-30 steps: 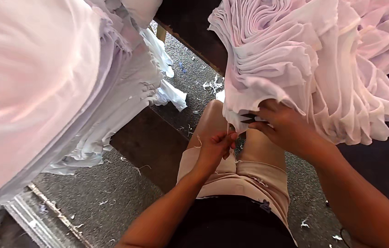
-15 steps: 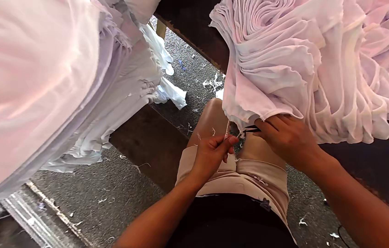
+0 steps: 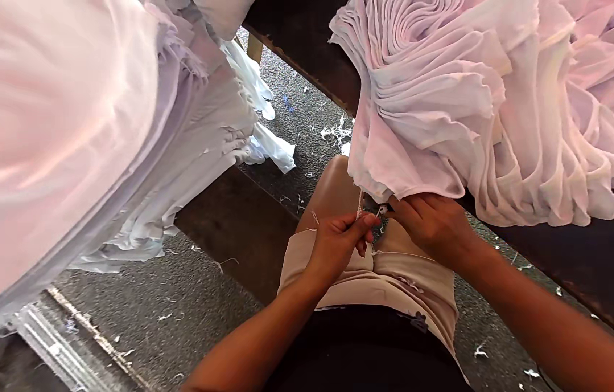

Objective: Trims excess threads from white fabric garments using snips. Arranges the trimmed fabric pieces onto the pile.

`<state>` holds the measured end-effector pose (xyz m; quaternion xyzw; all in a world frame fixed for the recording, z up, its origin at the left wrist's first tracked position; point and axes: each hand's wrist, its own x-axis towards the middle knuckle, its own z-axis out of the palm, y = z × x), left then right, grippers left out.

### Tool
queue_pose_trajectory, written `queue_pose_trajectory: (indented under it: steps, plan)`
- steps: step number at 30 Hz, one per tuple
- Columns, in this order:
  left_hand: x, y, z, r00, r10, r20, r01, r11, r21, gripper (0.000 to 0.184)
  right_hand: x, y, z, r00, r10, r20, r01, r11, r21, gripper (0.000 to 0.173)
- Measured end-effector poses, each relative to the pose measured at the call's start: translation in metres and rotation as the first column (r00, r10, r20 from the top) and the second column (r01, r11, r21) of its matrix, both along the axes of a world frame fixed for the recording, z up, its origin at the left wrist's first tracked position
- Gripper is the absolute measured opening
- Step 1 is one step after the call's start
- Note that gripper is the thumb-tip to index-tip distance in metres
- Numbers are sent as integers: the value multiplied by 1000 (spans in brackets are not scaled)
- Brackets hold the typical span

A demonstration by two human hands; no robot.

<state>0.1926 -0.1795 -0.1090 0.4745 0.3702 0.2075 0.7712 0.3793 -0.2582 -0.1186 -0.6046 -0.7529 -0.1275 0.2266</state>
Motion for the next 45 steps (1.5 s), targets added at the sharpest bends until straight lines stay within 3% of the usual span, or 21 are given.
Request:
queue_pose_trajectory:
  steps: [6,7,9,11,13,16,20,30,35,38,45]
  plan:
    - [4,1,-3,1000,5,-10,-5,999,-34,21,5,2,-4,1000,-5,15,4,998,55,18]
    - [3,2,-3,998,-41,-38,41,999,-11,19,5,2,-4,1000,-15,7,15,999,52,17]
    - [1,10,-5,950,-250,-186,274,955,116,18,9,4,-3,999,-42,-6,42,998,37,16]
    - [2,21,-6,870,-358,-340,434,883,180,29,13,6,-4,998,-56,-8,56,998,36,14]
    - [9,30,-13,921,-253,-295,303,943,137,37,15,7,-4,998,-59,-2,59,998,30,14]
    - [25,38,-16,997,-55,-57,48,993,-108,43,15,9,-5,998,-55,-8,55,998,40,12]
    - [38,39,-6,999,27,33,-19,973,-232,20,15,10,-4,999,-50,-21,51,998,33,15]
    - [11,20,4,998,33,-60,-20,976,216,11,-1,21,-4,995,-94,-28,95,995,28,17]
    - [21,24,0,999,15,-44,-4,970,242,11,18,40,22,987,-140,-77,133,987,-86,20]
    - [19,30,-4,999,44,30,-50,969,243,15,41,46,44,996,-50,-75,35,981,-189,20]
    - [9,29,-1,984,47,173,-88,967,237,19,34,38,40,994,-27,-104,18,996,-86,21]
